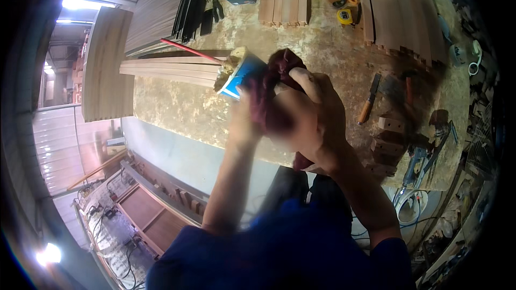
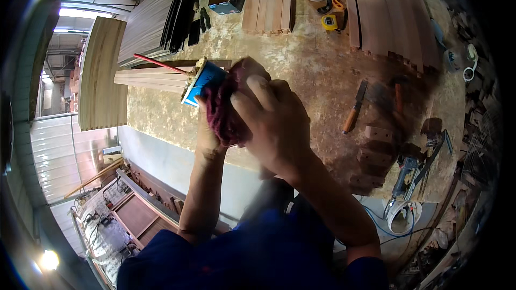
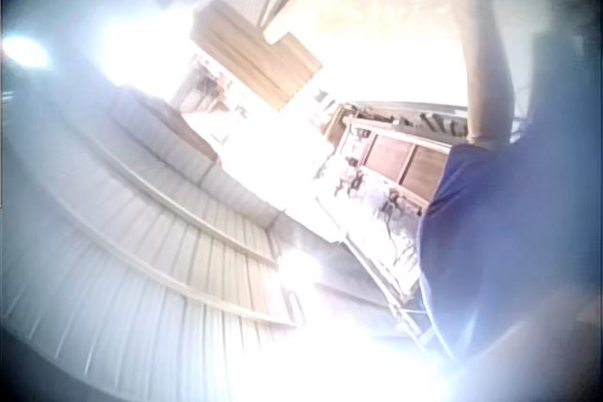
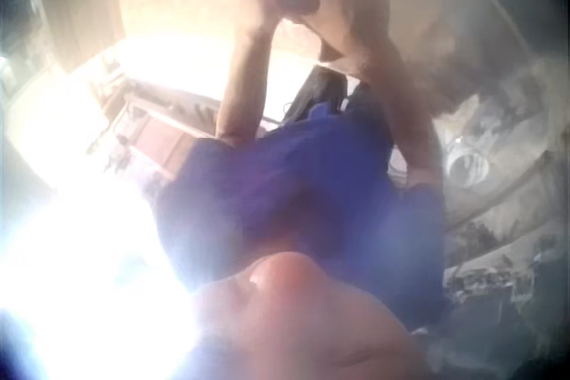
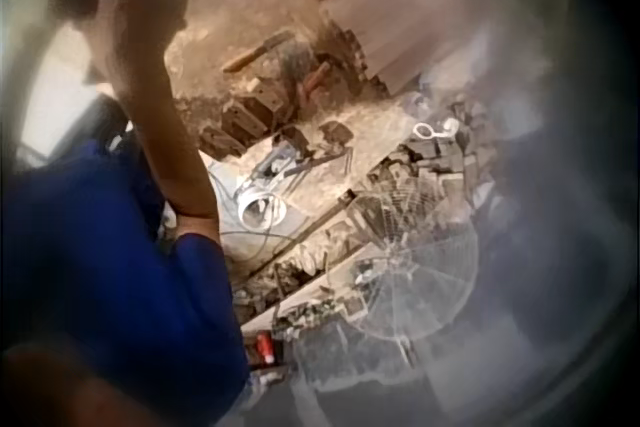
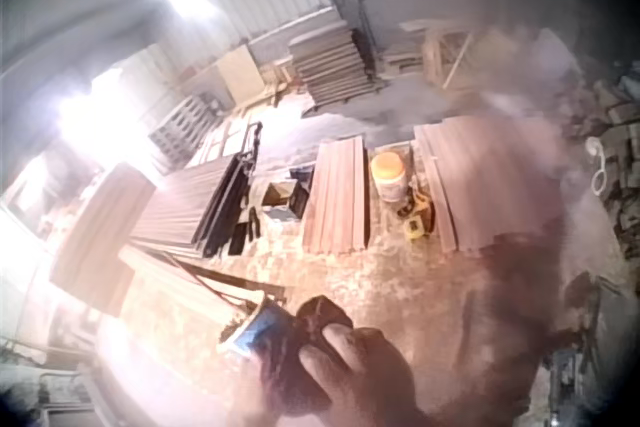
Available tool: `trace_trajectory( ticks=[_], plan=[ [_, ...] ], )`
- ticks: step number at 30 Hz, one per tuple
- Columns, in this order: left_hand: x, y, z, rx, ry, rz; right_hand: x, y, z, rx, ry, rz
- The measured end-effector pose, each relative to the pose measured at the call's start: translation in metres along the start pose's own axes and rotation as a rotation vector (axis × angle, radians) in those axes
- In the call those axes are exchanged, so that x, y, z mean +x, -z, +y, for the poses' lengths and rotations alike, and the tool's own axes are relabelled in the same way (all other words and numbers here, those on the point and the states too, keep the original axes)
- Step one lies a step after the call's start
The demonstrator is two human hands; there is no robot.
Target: The person pours a yellowish liquid into a small container, stirs it, and applies it to wooden planks. They then use a hand saw to cut a plank, a hammer to drive nails, and an orbital sander to smooth the surface. The person also uses a brush to apply a substance to the wood.
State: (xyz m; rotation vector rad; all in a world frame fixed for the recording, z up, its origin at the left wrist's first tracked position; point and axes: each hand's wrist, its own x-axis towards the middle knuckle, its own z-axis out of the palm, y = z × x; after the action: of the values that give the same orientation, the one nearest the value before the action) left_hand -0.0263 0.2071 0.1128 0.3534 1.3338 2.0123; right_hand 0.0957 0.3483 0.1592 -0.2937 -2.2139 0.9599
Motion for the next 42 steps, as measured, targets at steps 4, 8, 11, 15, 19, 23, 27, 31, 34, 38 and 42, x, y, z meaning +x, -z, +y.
trace_trajectory(
  ticks=[4,8,11,15,19,23,27,31,34,38,42],
  plan=[
    [0.004,0.003,-0.001,0.053,0.000,0.033,-0.028,0.016,0.019,-0.195,-0.042,-0.318],
    [0.003,-0.003,-0.006,0.069,-0.053,0.019,-0.014,0.038,0.008,-0.211,0.024,-0.195],
    [0.003,-0.032,0.003,-0.067,-0.016,0.045,-0.015,0.018,0.008,-0.213,0.116,-0.256],
    [0.018,-0.027,0.017,-0.016,-0.115,-0.014,-0.037,0.035,0.029,-0.185,0.073,-0.340],
    [0.025,-0.024,0.011,0.070,-0.095,-0.144,0.004,0.064,0.012,-0.160,0.130,-0.137],
    [0.023,-0.025,-0.001,0.068,0.018,-0.153,0.009,0.043,0.011,-0.192,0.168,-0.252],
    [0.047,-0.033,-0.013,-0.099,0.032,-0.133,-0.056,0.070,0.048,-0.129,-0.046,-0.482],
    [0.073,-0.028,-0.053,0.090,0.003,-0.151,-0.108,0.134,0.102,-0.358,-0.316,-0.385],
    [0.097,-0.009,-0.100,0.315,-0.020,-0.073,-0.128,0.203,0.178,-0.446,-0.508,-0.133],
    [0.161,-0.003,-0.190,0.244,-0.024,-0.073,-0.172,0.325,0.325,-0.864,-0.547,0.097],
    [0.210,-0.024,-0.233,0.291,-0.005,-0.051,-0.212,0.408,0.448,-1.084,-0.738,0.266]
  ],
)
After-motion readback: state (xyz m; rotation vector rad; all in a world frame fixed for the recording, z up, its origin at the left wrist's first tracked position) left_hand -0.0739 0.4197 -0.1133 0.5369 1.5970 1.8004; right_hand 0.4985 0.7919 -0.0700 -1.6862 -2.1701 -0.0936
